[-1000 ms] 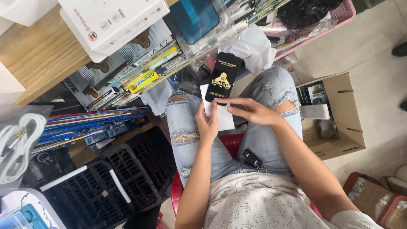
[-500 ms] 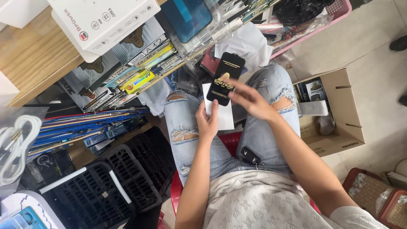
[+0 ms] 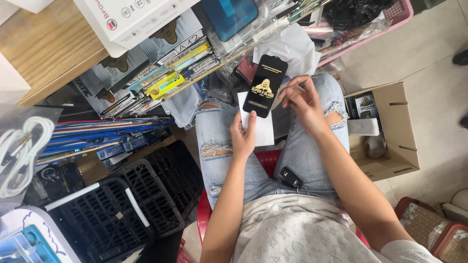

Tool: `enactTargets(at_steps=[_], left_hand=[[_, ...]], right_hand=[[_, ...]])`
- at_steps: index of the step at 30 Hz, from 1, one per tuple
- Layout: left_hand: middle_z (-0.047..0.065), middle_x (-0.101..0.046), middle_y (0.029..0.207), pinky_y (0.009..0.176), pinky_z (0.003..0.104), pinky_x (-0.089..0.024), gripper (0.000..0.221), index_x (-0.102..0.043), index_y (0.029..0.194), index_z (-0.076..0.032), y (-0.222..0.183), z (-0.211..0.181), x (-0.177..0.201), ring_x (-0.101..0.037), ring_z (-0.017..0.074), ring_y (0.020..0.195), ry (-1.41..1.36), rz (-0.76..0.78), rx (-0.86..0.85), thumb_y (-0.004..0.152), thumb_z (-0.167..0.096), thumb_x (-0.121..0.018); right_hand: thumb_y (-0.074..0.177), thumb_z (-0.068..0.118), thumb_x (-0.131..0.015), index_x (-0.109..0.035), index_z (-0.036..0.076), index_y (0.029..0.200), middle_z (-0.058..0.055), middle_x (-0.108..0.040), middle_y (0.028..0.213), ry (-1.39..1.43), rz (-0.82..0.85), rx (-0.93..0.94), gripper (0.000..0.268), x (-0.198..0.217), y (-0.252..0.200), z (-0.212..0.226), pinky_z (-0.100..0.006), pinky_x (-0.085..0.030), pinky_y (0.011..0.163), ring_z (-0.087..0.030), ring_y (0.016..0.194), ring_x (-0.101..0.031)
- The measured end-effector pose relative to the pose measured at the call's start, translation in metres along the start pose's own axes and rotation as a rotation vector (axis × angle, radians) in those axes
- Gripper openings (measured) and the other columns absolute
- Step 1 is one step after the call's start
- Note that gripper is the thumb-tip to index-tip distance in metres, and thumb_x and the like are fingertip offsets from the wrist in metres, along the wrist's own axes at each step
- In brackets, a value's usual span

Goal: The person is sitting and sorting through various mobile phone accessory packages, picking them up to inspect the labels and then setting them aside or putting them back.

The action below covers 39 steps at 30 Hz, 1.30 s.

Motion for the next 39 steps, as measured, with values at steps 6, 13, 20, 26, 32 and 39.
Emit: enactTargets(at_steps=[6, 13, 20, 26, 32, 39], left_hand=[[0.009, -0.075, 0.083, 0.072, 0.028, -0.059, 0.028, -0.069, 0.117, -0.006, 0.000, 0.004, -0.014, -0.070, 0.0094, 0.077, 0.009, 0.137, 0.012, 0.103, -0.030, -0.064], [0.001, -0.068, 0.069, 0.072, 0.023, -0.055, 0.035, -0.072, 0.100, -0.011, 0.001, 0.016, -0.012, -0.066, 0.0058, 0.070, -0.029, 0.149, 0.052, 0.108, -0.040, -0.055], [0.003, -0.067, 0.064, 0.068, 0.027, -0.055, 0.035, -0.072, 0.093, -0.008, 0.001, 0.021, -0.004, -0.060, 0.0050, 0.067, 0.040, 0.076, -0.003, 0.107, -0.036, -0.058], [0.008, -0.068, 0.064, 0.063, 0.030, -0.055, 0.034, -0.072, 0.088, -0.011, -0.001, 0.042, -0.006, -0.067, 0.0132, 0.066, 0.132, 0.075, -0.022, 0.102, -0.041, -0.066], [0.008, -0.070, 0.065, 0.061, 0.031, -0.056, 0.032, -0.072, 0.086, -0.014, 0.000, 0.031, -0.011, -0.070, 0.0153, 0.066, 0.164, 0.110, -0.031, 0.100, -0.042, -0.068], [0.010, -0.072, 0.070, 0.064, 0.033, -0.059, 0.033, -0.072, 0.090, -0.011, 0.007, 0.009, -0.011, -0.072, 0.0185, 0.070, 0.157, 0.117, -0.021, 0.102, -0.041, -0.064]], right_hand=[[0.103, 0.001, -0.062, -0.059, 0.001, 0.119, -0.014, -0.068, 0.090, -0.159, 0.038, 0.048, 0.016, -0.028, -0.002, 0.033, -0.033, -0.058, 0.075, -0.017, 0.078, -0.065], [0.102, 0.000, -0.064, -0.064, 0.004, 0.111, -0.011, -0.069, 0.089, -0.133, 0.035, 0.024, 0.009, -0.031, -0.003, 0.033, -0.031, -0.057, 0.073, -0.015, 0.081, -0.064], [0.104, 0.008, -0.066, -0.065, 0.009, 0.118, -0.005, -0.067, 0.098, -0.022, -0.160, 0.035, 0.014, -0.003, 0.002, 0.010, -0.027, -0.057, 0.075, -0.012, 0.083, -0.062], [0.109, 0.012, -0.060, -0.056, 0.019, 0.129, -0.001, -0.067, 0.105, 0.259, -0.252, -0.007, 0.022, 0.021, 0.001, -0.010, -0.027, -0.058, 0.079, -0.011, 0.082, -0.067], [0.106, 0.005, -0.064, -0.058, 0.016, 0.129, -0.005, -0.070, 0.110, 0.162, -0.223, 0.052, 0.026, 0.019, 0.000, -0.014, -0.027, -0.059, 0.077, -0.010, 0.083, -0.068], [0.105, 0.003, -0.064, -0.060, 0.009, 0.130, -0.008, -0.070, 0.110, 0.096, -0.202, 0.115, 0.026, 0.011, -0.001, -0.003, -0.026, -0.059, 0.073, -0.010, 0.087, -0.065]])
Point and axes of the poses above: each hand's wrist, its own y-axis towards the middle knuckle, its own x-axis out of the back of the hand, z = x × y, the point moved 7 cm from there along y, towards the middle knuckle
